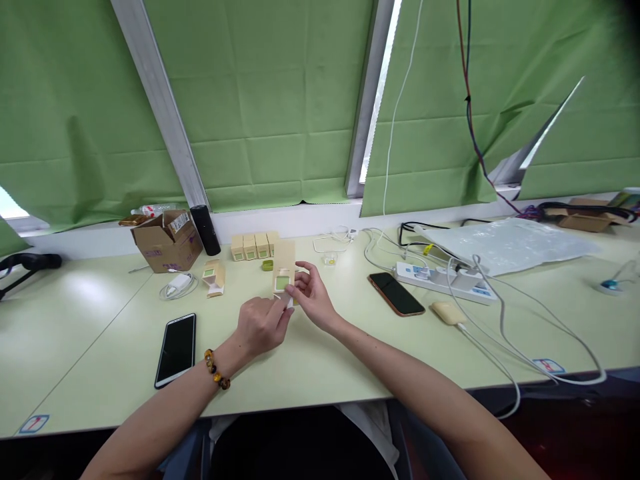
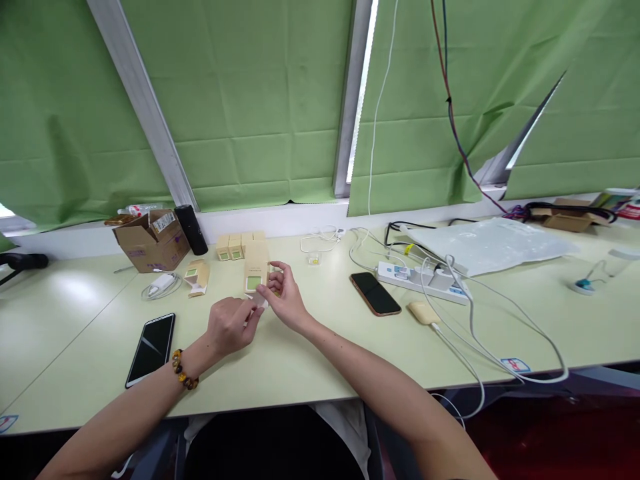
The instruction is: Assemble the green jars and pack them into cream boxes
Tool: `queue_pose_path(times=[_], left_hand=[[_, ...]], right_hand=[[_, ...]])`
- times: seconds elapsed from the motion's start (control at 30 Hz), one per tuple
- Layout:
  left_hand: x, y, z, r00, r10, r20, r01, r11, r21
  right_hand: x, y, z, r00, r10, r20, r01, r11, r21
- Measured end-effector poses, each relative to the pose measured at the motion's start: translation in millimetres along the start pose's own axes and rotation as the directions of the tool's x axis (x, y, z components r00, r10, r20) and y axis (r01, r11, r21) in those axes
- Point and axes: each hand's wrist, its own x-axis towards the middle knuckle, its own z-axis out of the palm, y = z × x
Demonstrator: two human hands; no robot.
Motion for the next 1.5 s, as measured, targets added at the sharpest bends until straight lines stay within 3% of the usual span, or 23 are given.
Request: queue_pose_path(times=[0.17, 0.3, 0.47, 0.6, 0.7, 0.8, 0.9, 0.97, 1.03, 1.1, 1.17, 1.23, 1.27, 1.33, 1.43, 1.5], left_hand=[[-3.8, -9.4, -2.6, 0.977, -0.155, -0.145, 0.13, 0.977, -0.169], [-6.1, -13.6, 2.9, 0.963, -0.215, -0.16, 0.176, 0.958, -0.228], [-8.8, -10.7, 8.2, 0.949, -0.304, -0.083, 0.268, 0.917, -0.294], [-10.7, -11.6, 11.8, 0.882, -0.471, 0.022, 0.437, 0.799, -0.413], [-11.1, -11.8, 14.8, 0.843, -0.534, 0.07, 0.491, 0.709, -0.507], [-9.1, -10.1, 15.8, 0.826, -0.555, 0.094, 0.509, 0.664, -0.548], [-6.1, -10.0, 16.7, 0.793, -0.585, 0.171, 0.571, 0.614, -0.545], [-5.6, -12.8, 19.3, 0.748, -0.61, 0.262, 0.621, 0.505, -0.599], [-7.2, -17.6, 23.6, 0.712, -0.594, 0.375, 0.633, 0.312, -0.708], [-9.8, -23.0, 28.1, 0.707, -0.526, 0.472, 0.606, 0.107, -0.788], [-11.9, -27.7, 31.3, 0.711, -0.486, 0.508, 0.584, 0.007, -0.811], [-12.6, -31.5, 32.7, 0.717, -0.527, 0.456, 0.569, 0.067, -0.819], [-12.6, -33.1, 32.9, 0.733, -0.557, 0.391, 0.554, 0.153, -0.819], [-13.3, -36.3, 32.4, 0.8, -0.567, 0.195, 0.481, 0.412, -0.774], [-18.2, -40.2, 30.6, 0.909, -0.398, -0.125, 0.272, 0.791, -0.548], [-23.0, -40.6, 28.6, 0.929, -0.275, -0.247, 0.174, 0.915, -0.365]], right_hand=[[7.7, -6.2, -16.4, 0.985, 0.12, 0.121, -0.144, 0.968, 0.206], [12.8, -12.1, -28.1, 0.967, 0.194, 0.168, -0.232, 0.94, 0.248], [12.7, -17.7, -28.7, 0.968, 0.181, 0.172, -0.222, 0.94, 0.261], [11.3, -20.1, -26.3, 0.956, 0.21, 0.206, -0.255, 0.942, 0.219], [10.9, -17.4, -24.7, 0.952, 0.221, 0.209, -0.263, 0.944, 0.198], [9.4, -11.4, -21.0, 0.969, 0.191, 0.16, -0.211, 0.97, 0.122], [5.4, -7.4, -15.9, 0.988, 0.058, 0.146, -0.053, 0.998, -0.038], [1.6, -6.9, -13.6, 0.986, -0.072, 0.15, 0.1, 0.977, -0.187], [-2.1, -7.2, -13.2, 0.971, -0.176, 0.159, 0.221, 0.915, -0.338], [-4.8, -7.1, -14.5, 0.952, -0.249, 0.178, 0.304, 0.841, -0.448], [-5.8, -6.5, -16.9, 0.929, -0.307, 0.205, 0.369, 0.768, -0.523], [-4.8, -5.5, -20.0, 0.903, -0.359, 0.234, 0.426, 0.692, -0.583], [-3.6, -4.9, -21.7, 0.89, -0.382, 0.248, 0.45, 0.655, -0.607], [-0.3, -3.4, -25.3, 0.868, -0.428, 0.252, 0.48, 0.593, -0.647], [4.6, -0.8, -30.1, 0.858, -0.469, 0.209, 0.471, 0.555, -0.686], [6.3, 0.8, -31.7, 0.864, -0.464, 0.196, 0.455, 0.552, -0.699]])
